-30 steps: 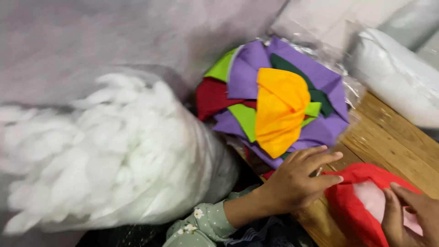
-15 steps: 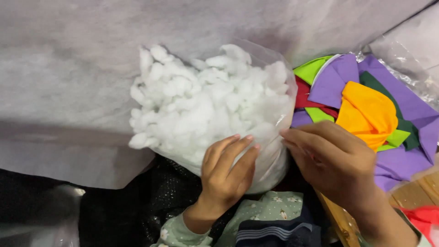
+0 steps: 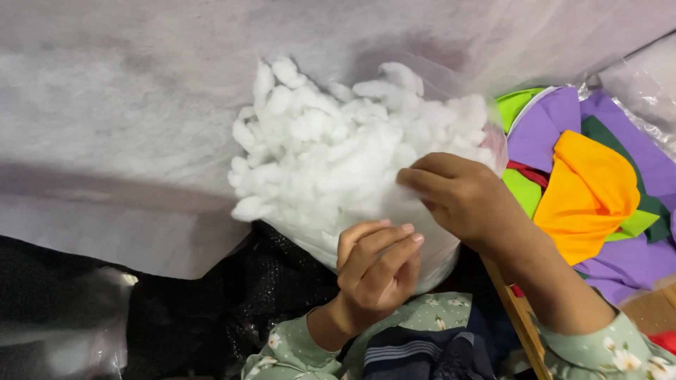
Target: The person is manually stuffing a red fabric pillow cover with white polyester fiberfill on a wooden workbench.
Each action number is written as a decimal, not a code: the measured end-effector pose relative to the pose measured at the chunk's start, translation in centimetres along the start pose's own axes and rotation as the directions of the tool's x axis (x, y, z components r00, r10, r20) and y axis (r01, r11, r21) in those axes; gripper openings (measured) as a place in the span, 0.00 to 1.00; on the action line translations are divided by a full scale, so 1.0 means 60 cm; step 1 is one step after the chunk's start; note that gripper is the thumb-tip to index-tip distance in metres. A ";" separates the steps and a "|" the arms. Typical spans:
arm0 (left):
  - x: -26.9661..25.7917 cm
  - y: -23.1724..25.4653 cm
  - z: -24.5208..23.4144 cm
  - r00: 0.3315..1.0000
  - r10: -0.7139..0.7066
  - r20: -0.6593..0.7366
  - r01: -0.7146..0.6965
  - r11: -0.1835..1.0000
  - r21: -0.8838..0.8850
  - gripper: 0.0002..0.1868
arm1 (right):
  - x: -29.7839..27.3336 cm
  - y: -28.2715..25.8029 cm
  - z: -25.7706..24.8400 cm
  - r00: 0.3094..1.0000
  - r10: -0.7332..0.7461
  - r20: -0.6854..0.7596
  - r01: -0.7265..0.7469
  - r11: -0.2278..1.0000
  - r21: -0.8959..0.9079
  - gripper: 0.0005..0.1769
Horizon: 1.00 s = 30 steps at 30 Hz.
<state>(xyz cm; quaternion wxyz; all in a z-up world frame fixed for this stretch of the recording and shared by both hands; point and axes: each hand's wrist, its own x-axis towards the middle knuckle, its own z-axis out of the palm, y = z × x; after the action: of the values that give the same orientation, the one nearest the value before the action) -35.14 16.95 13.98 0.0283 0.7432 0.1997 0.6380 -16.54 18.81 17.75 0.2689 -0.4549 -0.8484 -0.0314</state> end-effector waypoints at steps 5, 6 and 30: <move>-0.020 0.009 0.022 0.998 0.066 -0.014 -0.067 0.995 -0.072 0.05 | -0.061 -0.034 -0.104 0.949 0.211 -0.234 -0.206 0.977 0.046 0.16; -0.029 0.014 0.033 0.997 0.070 -0.012 -0.071 0.994 -0.086 0.05 | -0.068 -0.044 -0.116 0.946 0.219 -0.239 -0.217 0.975 0.038 0.16; -0.182 0.283 0.307 0.206 0.129 0.970 0.892 -0.433 -0.131 0.22 | -0.509 -0.197 -0.131 0.381 0.835 -0.397 -0.920 0.383 -0.078 0.30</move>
<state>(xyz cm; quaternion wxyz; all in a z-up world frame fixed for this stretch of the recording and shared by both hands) -14.19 1.66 5.39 0.9127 0.4001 0.0075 0.0823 -9.02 -13.46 11.92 0.2967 -0.8613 -0.4062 -0.0712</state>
